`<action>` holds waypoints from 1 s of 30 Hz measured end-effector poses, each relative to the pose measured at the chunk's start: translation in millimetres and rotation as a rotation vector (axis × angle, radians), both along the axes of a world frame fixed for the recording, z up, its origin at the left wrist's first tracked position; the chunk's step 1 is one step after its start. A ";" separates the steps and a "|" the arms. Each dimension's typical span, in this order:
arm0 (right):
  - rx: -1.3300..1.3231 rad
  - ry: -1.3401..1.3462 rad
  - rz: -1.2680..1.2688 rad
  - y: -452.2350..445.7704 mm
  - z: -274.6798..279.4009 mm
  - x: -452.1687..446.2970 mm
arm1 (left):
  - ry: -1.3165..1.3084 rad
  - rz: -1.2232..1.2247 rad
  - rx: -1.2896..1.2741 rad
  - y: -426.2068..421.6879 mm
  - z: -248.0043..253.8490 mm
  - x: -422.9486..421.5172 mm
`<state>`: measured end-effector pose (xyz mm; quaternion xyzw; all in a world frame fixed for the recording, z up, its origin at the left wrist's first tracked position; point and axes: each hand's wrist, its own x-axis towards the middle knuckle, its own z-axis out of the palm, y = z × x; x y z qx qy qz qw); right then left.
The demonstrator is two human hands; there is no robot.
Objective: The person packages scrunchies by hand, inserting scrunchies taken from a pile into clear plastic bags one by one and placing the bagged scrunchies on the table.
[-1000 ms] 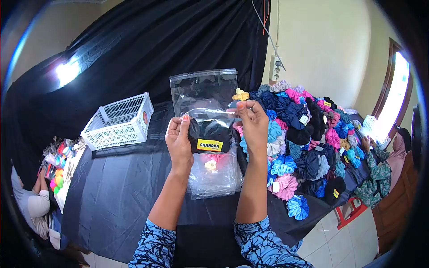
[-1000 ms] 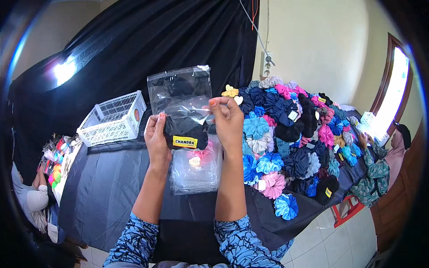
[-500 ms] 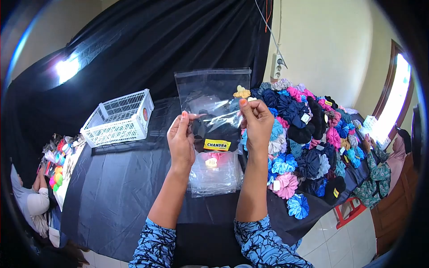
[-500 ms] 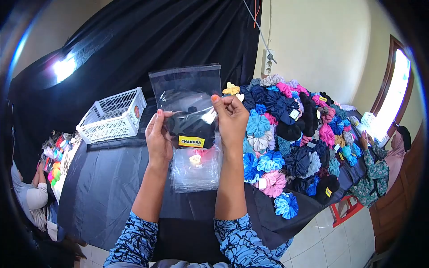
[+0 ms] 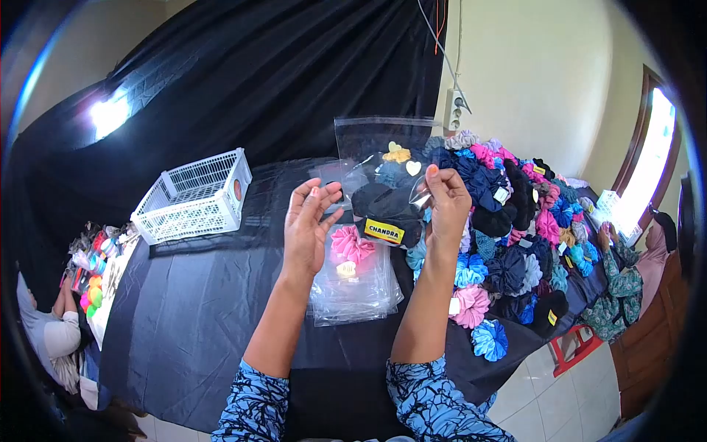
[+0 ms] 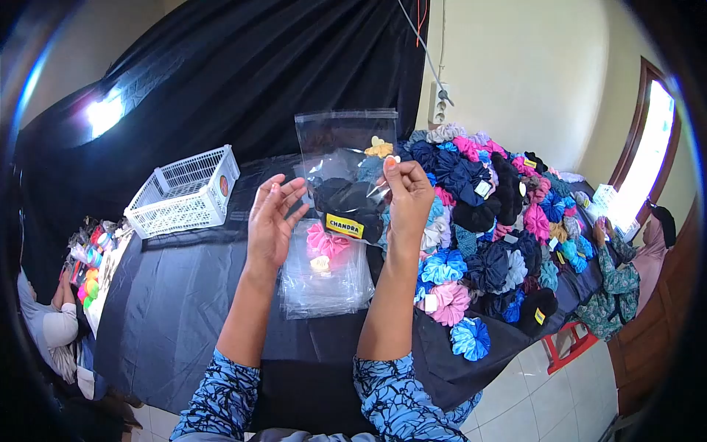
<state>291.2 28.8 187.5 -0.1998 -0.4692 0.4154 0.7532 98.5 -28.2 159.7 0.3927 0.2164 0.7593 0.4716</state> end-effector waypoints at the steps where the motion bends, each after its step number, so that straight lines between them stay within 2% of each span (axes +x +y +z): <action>1: 0.002 0.001 -0.001 1.2 -0.9 -0.5 | 0.041 0.029 -0.039 1.5 -2.4 2.5; 3: 0.076 -0.007 -0.028 2.7 -1.9 -2.3 | 0.038 0.016 -0.065 2.2 -5.7 5.7; 6: 0.076 0.037 0.035 1.6 -1.7 -3.5 | 0.051 -0.073 -0.117 3.9 -8.2 9.4; 13: 0.046 0.021 0.121 -4.4 1.3 -7.9 | 0.022 -0.098 -0.102 4.1 -8.2 9.1; 16: 0.091 0.054 0.127 -7.2 2.0 -15.3 | 0.010 -0.071 -0.003 4.2 -12.1 7.8; 18: 0.044 0.031 0.118 -12.9 5.5 -17.0 | -0.107 -0.034 0.094 2.4 -8.2 10.2; 21: -0.037 -0.057 0.067 -12.2 4.5 -18.7 | -0.082 0.031 0.143 -3.8 -0.1 11.3; 25: -0.029 -0.118 0.045 -17.1 9.4 -23.5 | -0.026 0.179 0.127 -2.2 -3.8 6.7; 30: 0.046 -0.114 -0.017 -18.4 11.1 -23.9 | -0.010 0.204 0.112 -5.6 1.4 8.4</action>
